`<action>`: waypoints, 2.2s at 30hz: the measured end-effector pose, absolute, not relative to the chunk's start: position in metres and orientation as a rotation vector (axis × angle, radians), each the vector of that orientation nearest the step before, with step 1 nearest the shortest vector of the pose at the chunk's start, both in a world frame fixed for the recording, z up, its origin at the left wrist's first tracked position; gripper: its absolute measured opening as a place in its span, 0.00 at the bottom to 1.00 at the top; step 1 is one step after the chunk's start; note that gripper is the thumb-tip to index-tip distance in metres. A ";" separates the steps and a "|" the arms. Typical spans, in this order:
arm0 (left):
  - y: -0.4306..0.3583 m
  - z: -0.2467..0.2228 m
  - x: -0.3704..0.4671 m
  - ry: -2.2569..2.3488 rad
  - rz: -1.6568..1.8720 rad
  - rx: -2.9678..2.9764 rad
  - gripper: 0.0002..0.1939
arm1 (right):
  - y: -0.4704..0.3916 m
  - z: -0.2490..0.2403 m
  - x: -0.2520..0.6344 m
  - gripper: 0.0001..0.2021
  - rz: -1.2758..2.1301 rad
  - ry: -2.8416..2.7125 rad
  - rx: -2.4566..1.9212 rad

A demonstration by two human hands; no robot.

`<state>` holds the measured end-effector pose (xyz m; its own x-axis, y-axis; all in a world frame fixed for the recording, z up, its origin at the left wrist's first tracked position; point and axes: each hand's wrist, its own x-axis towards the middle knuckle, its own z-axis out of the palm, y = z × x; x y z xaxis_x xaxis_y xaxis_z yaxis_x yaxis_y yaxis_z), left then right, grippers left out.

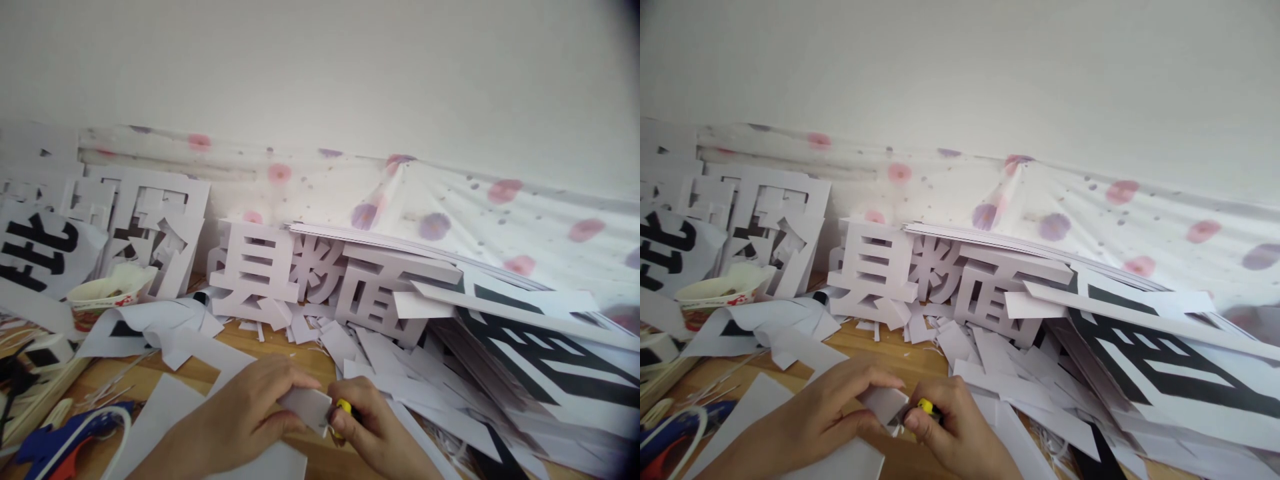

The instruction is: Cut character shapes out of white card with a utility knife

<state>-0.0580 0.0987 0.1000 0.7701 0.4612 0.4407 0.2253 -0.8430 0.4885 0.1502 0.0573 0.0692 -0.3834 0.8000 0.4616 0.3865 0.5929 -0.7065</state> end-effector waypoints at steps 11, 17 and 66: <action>0.101 0.100 -0.067 0.588 0.909 2.506 0.16 | 0.062 0.055 0.148 0.22 0.797 -1.967 -0.880; 0.100 0.101 -0.065 0.586 0.901 2.525 0.16 | 0.060 0.066 0.151 0.22 0.798 -1.892 -0.880; 0.105 0.092 -0.059 0.608 1.005 2.629 0.14 | 0.061 0.075 0.159 0.21 0.917 -1.698 -1.056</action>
